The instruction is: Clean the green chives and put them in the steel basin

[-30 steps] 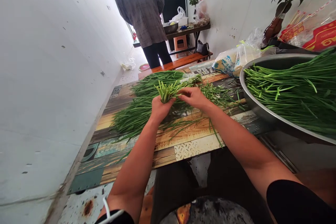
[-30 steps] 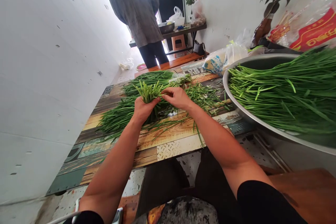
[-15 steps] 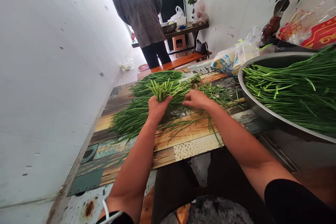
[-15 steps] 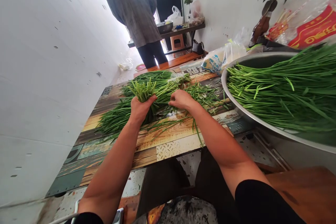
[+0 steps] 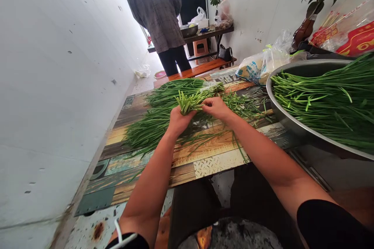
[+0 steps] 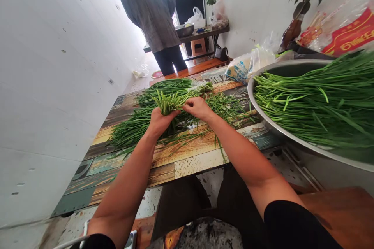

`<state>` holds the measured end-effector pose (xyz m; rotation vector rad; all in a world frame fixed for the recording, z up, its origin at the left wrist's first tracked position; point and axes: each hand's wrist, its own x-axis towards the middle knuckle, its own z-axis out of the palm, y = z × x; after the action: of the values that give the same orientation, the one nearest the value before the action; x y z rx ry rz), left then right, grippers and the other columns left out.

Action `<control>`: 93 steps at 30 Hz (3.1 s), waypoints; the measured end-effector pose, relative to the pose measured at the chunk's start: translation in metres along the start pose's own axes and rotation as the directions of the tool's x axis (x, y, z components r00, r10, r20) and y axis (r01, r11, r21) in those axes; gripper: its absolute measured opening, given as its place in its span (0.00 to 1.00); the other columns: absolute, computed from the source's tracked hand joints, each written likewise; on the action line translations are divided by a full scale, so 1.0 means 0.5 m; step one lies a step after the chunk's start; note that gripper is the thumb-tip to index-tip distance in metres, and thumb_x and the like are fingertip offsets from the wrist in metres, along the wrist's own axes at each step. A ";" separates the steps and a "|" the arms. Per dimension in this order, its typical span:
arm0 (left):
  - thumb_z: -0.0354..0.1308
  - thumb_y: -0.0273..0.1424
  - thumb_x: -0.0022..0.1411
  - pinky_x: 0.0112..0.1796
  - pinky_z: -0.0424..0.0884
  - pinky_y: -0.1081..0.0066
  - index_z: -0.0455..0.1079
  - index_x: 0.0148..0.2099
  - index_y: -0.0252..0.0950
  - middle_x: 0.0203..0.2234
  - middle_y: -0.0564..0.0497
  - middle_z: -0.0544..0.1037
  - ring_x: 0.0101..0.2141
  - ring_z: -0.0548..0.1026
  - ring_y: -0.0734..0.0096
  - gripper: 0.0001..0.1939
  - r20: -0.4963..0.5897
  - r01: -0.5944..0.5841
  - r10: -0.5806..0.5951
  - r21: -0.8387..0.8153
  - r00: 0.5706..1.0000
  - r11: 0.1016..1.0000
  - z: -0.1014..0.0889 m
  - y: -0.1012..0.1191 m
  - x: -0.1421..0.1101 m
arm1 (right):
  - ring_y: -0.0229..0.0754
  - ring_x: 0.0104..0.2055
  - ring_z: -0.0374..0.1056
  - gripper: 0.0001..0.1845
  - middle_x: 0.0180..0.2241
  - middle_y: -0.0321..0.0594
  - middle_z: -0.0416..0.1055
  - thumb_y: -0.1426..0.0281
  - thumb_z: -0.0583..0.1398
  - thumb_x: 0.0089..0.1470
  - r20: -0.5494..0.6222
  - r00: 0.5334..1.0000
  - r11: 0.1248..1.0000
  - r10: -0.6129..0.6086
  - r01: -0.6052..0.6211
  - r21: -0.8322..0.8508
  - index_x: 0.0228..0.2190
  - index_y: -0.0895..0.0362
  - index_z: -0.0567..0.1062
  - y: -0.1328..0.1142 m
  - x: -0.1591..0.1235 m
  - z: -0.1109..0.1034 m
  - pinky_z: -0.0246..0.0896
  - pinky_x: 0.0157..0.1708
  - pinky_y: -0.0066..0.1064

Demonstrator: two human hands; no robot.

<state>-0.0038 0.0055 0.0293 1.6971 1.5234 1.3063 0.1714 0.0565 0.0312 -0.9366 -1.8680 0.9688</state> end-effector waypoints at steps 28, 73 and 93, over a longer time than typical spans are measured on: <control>0.68 0.37 0.46 0.34 0.70 0.70 0.78 0.32 0.33 0.27 0.51 0.80 0.29 0.74 0.68 0.13 -0.102 0.025 -0.023 0.024 0.995 0.999 0.001 -0.010 0.004 | 0.36 0.25 0.61 0.14 0.18 0.36 0.68 0.68 0.63 0.52 0.092 0.990 0.948 -0.105 0.127 -0.291 0.18 0.59 0.77 0.004 -0.003 -0.012 0.48 0.28 0.29; 0.66 0.39 0.49 0.39 0.71 0.69 0.77 0.35 0.32 0.31 0.48 0.81 0.33 0.76 0.67 0.15 -0.210 0.010 -0.021 -0.055 0.977 0.998 0.003 -0.009 0.005 | 0.38 0.35 0.68 0.08 0.33 0.40 0.76 0.67 0.60 0.50 -0.135 0.982 0.991 -0.134 0.130 -0.039 0.28 0.58 0.78 0.013 0.009 -0.006 0.62 0.36 0.29; 0.67 0.40 0.47 0.35 0.68 0.70 0.76 0.32 0.33 0.26 0.52 0.79 0.29 0.73 0.69 0.15 -0.197 0.044 -0.044 -0.002 0.979 0.999 0.010 -0.021 0.006 | 0.32 0.20 0.55 0.11 0.18 0.31 0.63 0.64 0.62 0.44 -0.252 0.931 0.955 0.263 -0.215 0.202 0.19 0.57 0.69 0.018 0.016 -0.037 0.51 0.21 0.26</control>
<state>-0.0045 0.0120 0.0195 1.5647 1.6637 1.4863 0.1868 0.0720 0.0328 -1.1492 -1.4355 1.0645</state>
